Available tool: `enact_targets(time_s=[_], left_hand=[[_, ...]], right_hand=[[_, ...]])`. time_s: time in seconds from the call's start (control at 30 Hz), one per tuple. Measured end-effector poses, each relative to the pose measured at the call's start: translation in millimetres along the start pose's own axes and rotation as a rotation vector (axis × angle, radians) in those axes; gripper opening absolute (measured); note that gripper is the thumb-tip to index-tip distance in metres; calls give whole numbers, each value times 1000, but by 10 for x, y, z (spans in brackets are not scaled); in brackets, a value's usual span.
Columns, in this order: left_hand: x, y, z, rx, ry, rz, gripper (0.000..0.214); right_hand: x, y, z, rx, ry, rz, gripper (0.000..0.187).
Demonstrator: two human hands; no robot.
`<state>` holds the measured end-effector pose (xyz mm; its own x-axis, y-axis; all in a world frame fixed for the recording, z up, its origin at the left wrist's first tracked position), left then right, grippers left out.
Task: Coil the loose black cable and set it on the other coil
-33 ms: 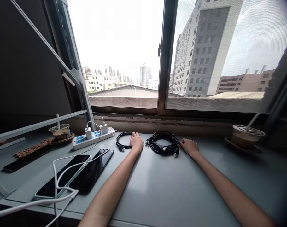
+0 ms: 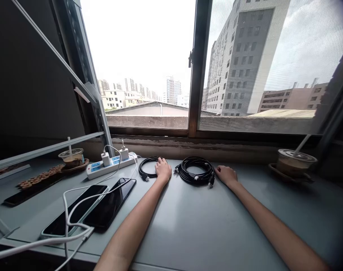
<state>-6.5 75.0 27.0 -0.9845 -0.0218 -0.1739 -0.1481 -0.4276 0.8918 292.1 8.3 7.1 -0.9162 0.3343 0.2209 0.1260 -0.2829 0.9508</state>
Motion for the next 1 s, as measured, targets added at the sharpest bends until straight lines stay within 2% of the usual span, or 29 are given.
enact_targets(time_s=[0.47, 0.6, 0.73, 0.83, 0.9, 1.0], left_hand=[[6, -3, -6, -3, 7, -8, 38], [-17, 70, 1, 19, 74, -18, 41], [40, 95, 90, 136, 200, -39, 55], [100, 93, 171, 251, 209, -98, 59], [150, 133, 223, 289, 195, -152, 53], [232, 233, 306, 323, 194, -278, 24]], right_hand=[[-4, -1, -1, -4, -2, 3, 35], [-1, 1, 1, -8, 0, -4, 35], [-7, -11, 20, -10, 4, -9, 34], [-13, -19, 24, -11, 6, -2, 33], [-16, -20, 23, -14, 5, 6, 33], [-11, -18, 25, -19, 9, 23, 34]])
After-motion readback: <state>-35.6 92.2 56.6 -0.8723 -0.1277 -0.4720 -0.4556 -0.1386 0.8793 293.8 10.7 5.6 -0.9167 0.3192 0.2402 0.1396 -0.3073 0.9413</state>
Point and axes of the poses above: each hand's wrist, its own z-axis towards the middle knuckle, its own y-axis out of the back of the hand, x = y × z, the point moved 8 cm from there along z, towards the middle knuckle, and after that the axes turned 5 degrees about -x, right-handed, at the moved point
